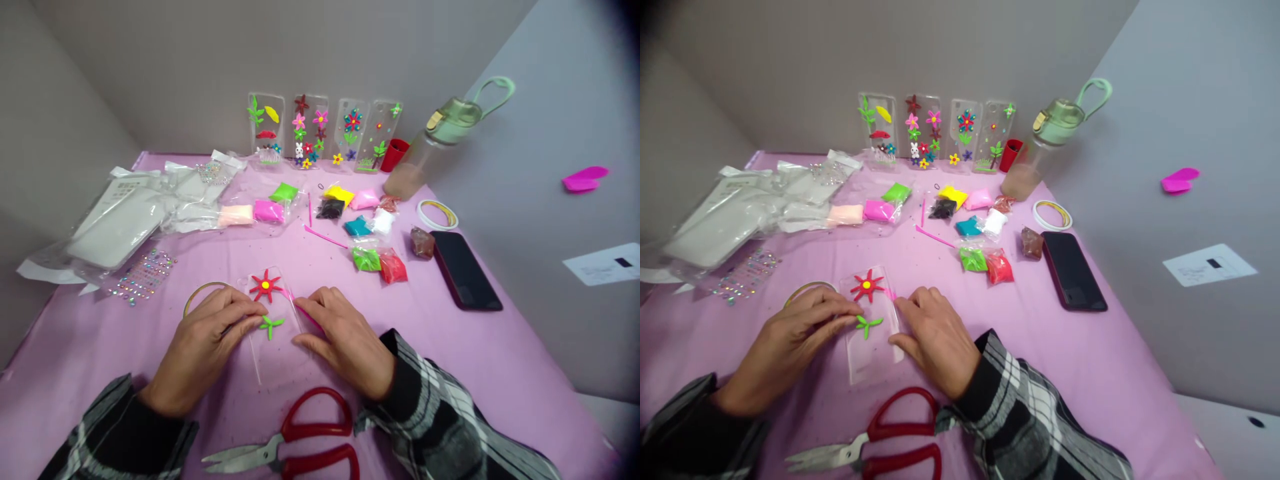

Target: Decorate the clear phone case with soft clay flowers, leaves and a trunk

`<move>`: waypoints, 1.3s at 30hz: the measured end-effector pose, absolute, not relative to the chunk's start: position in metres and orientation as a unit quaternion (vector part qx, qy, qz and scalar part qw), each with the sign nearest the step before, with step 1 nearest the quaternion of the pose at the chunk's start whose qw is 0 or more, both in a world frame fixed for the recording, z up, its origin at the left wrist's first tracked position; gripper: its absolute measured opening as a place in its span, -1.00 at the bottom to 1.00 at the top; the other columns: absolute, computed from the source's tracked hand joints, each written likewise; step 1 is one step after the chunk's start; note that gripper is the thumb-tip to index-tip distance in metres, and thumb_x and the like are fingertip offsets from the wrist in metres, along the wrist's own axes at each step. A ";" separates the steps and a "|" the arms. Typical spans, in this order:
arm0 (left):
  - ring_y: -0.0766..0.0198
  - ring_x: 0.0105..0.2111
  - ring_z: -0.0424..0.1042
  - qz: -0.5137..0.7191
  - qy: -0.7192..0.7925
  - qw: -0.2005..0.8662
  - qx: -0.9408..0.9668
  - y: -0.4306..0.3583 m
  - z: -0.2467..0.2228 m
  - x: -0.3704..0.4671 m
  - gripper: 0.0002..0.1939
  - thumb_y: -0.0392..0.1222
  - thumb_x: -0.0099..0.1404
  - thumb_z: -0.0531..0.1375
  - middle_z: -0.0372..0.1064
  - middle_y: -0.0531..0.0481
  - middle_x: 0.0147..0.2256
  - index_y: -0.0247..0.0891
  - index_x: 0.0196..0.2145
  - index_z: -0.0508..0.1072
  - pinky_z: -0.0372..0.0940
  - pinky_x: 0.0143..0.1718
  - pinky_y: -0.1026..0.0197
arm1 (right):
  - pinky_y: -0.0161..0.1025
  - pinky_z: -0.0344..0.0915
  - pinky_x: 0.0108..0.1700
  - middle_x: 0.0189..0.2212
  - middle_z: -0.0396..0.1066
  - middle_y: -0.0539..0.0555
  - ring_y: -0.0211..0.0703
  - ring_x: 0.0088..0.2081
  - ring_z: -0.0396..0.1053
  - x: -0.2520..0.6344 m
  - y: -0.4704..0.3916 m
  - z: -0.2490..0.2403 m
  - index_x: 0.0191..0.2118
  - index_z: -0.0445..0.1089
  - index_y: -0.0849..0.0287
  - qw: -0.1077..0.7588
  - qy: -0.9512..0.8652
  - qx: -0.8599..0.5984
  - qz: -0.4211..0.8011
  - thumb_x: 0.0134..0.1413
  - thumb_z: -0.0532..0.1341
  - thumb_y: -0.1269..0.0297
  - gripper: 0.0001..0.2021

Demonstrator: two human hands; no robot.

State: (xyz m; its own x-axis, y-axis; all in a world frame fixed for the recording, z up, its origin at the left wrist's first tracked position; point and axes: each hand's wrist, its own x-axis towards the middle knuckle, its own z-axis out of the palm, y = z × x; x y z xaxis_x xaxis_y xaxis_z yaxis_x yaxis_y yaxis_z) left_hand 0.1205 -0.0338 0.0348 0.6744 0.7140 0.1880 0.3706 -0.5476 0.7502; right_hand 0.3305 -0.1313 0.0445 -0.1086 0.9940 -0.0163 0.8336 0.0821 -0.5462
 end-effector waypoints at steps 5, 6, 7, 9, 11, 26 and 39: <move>0.19 -0.25 0.42 0.253 0.300 0.309 0.866 -0.034 0.030 0.121 -0.85 -0.18 0.39 0.18 0.45 0.01 -0.28 -0.09 -0.19 0.57 0.31 -0.19 0.16 | -0.03 0.34 -0.06 -0.13 0.35 0.18 0.03 -0.10 0.28 0.330 -0.131 0.044 0.11 0.32 0.21 0.184 -0.712 -0.642 0.216 0.15 0.33 0.29 -0.58; 0.18 -0.25 0.42 0.255 0.301 0.303 0.868 -0.034 0.030 0.121 -0.85 -0.18 0.39 0.17 0.46 0.00 -0.28 -0.10 -0.20 0.57 0.32 -0.19 0.16 | -0.02 0.34 -0.05 -0.13 0.35 0.18 0.04 -0.10 0.28 0.330 -0.131 0.044 0.11 0.32 0.20 0.185 -0.712 -0.643 0.215 0.15 0.33 0.29 -0.58; 0.18 -0.24 0.42 0.255 0.303 0.298 0.869 -0.034 0.030 0.122 -0.85 -0.18 0.39 0.17 0.46 0.00 -0.29 -0.10 -0.20 0.57 0.32 -0.19 0.15 | -0.02 0.34 -0.05 -0.14 0.35 0.18 0.04 -0.10 0.28 0.330 -0.131 0.043 0.11 0.32 0.20 0.187 -0.712 -0.643 0.214 0.16 0.33 0.29 -0.58; 0.17 -0.24 0.43 0.253 0.308 0.292 0.869 -0.035 0.029 0.122 -0.84 -0.17 0.39 0.16 0.46 0.00 -0.29 -0.09 -0.21 0.57 0.33 -0.19 0.15 | -0.01 0.35 -0.06 -0.14 0.35 0.19 0.04 -0.10 0.29 0.330 -0.131 0.043 0.11 0.32 0.19 0.189 -0.712 -0.642 0.212 0.16 0.32 0.28 -0.59; 0.17 -0.24 0.43 0.249 0.312 0.288 0.871 -0.035 0.029 0.122 -0.83 -0.16 0.40 0.16 0.46 0.00 -0.29 -0.09 -0.21 0.57 0.34 -0.19 0.15 | -0.02 0.35 -0.06 -0.14 0.35 0.19 0.04 -0.10 0.29 0.330 -0.131 0.043 0.10 0.33 0.21 0.190 -0.712 -0.642 0.211 0.16 0.32 0.28 -0.59; 0.19 -0.25 0.43 0.257 0.295 0.261 0.883 -0.035 0.025 0.122 -0.82 -0.22 0.41 0.15 0.46 -0.02 -0.28 -0.11 -0.15 0.57 0.33 -0.22 0.18 | -0.01 0.35 -0.05 -0.14 0.34 0.19 0.05 -0.10 0.28 0.330 -0.132 0.043 0.07 0.33 0.23 0.189 -0.712 -0.643 0.211 0.17 0.31 0.27 -0.62; 0.13 -0.20 0.42 0.239 0.292 0.257 0.890 -0.035 0.024 0.121 -0.79 -0.18 0.42 0.13 0.50 -0.04 -0.22 -0.09 -0.10 0.55 0.33 -0.16 0.10 | 0.00 0.35 -0.06 -0.14 0.35 0.20 0.05 -0.11 0.30 0.328 -0.132 0.043 0.05 0.33 0.21 0.190 -0.716 -0.640 0.206 0.18 0.30 0.24 -0.64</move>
